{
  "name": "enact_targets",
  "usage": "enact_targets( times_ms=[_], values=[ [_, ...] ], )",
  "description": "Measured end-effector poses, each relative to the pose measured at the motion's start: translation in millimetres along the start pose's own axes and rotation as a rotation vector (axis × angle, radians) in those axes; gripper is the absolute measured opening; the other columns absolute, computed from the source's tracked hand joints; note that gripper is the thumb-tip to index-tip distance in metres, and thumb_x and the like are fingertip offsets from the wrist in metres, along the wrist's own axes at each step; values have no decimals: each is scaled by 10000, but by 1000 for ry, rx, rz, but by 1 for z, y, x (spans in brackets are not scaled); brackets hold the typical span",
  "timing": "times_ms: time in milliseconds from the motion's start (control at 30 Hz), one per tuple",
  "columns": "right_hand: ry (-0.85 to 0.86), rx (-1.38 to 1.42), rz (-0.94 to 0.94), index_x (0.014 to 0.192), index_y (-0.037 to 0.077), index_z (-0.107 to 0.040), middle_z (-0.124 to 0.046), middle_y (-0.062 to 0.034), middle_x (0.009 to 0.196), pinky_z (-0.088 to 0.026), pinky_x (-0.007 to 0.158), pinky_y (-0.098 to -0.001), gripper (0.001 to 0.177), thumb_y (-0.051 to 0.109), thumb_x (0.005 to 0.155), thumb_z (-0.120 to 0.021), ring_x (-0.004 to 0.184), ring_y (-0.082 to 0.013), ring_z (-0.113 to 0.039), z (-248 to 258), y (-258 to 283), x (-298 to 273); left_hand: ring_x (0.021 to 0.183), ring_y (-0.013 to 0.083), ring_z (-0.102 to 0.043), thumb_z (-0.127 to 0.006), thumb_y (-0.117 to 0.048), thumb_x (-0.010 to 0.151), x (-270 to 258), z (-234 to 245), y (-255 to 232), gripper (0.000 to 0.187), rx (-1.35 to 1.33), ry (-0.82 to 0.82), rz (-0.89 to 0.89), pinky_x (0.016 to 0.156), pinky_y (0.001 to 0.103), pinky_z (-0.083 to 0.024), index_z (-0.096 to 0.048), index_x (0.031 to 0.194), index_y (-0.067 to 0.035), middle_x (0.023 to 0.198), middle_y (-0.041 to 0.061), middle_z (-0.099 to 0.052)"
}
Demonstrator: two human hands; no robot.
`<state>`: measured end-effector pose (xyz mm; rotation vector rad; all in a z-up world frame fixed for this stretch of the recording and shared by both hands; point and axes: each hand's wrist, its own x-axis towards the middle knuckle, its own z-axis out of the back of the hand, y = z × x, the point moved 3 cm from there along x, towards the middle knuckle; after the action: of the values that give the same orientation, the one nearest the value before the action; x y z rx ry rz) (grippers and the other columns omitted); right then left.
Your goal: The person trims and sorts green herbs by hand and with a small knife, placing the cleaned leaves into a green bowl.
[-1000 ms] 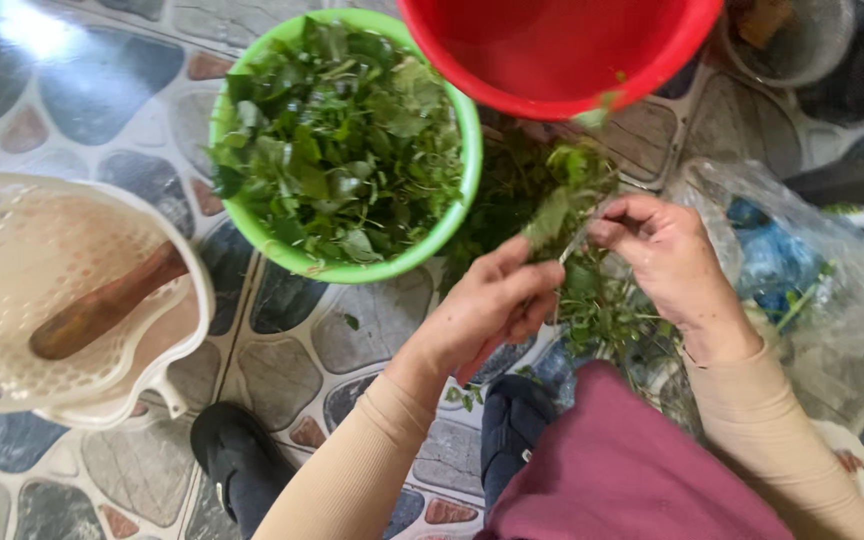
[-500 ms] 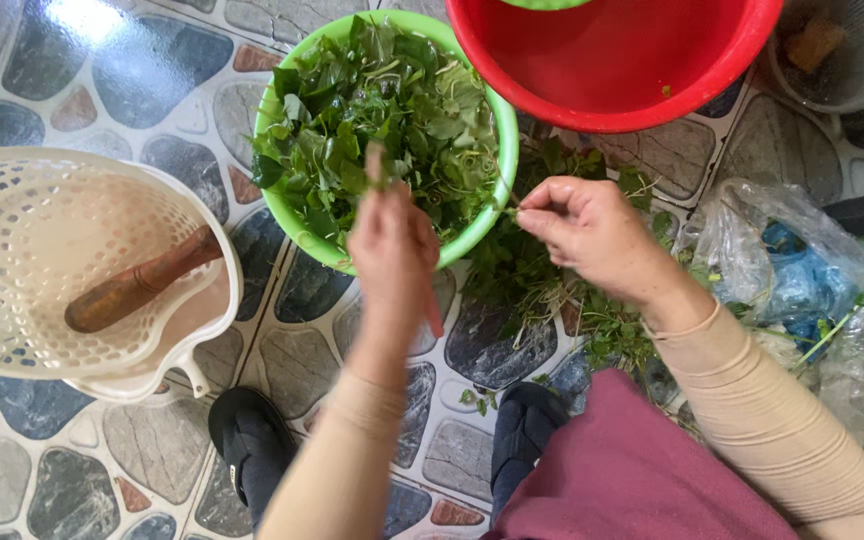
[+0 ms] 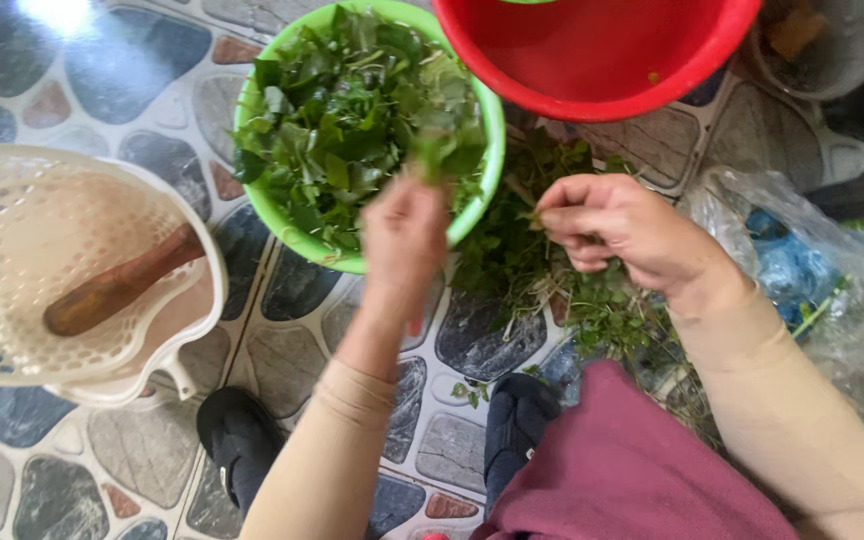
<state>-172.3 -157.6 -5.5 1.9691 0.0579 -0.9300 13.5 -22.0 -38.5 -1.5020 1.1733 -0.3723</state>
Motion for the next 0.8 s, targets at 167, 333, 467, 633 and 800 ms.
enact_targets(
  times_ms=[167,333,467,633,800],
  values=[
    [-24,620,413,1089,46,-616,-535,-37,855,-392,636,-272,129,146,1091,-536,668,-122,-420,51,-13,-48,440,78,-376,-620,-369,981,8,36,-21,262,-540,27,300,385,243,-283,-515,923,-136,642,8,-497],
    [-82,823,377,1072,43,-595,-470,-37,856,-425,844,-361,172,187,1094,-504,780,-179,-438,90,-48,-63,491,63,-358,-626,-340,1031,-7,41,-7,227,-37,-273,110,416,242,-252,-588,1013,-118,662,-25,-431],
    [-55,855,340,1068,31,-598,-433,-28,830,-417,851,-360,164,171,1092,-515,805,-186,-441,90,-57,-60,683,124,-535,-605,-140,1001,-19,37,-34,326,717,-453,-503,591,278,-463,-416,1188,48,839,41,-590],
    [-57,922,310,1037,36,-599,-442,-27,807,-426,856,-356,156,167,1077,-524,779,-183,-453,51,-50,-40,912,259,-717,-771,-137,925,-52,-45,-30,277,858,-107,-543,790,402,-569,-671,1182,-115,1043,106,-711],
    [-496,756,268,988,72,-631,-518,-6,824,-436,804,-298,175,190,1025,-508,706,-138,-428,27,-64,-34,874,390,-692,-794,-213,894,-62,-112,8,240,760,100,-412,737,469,-548,-637,1021,-83,995,137,-682]
  ],
)
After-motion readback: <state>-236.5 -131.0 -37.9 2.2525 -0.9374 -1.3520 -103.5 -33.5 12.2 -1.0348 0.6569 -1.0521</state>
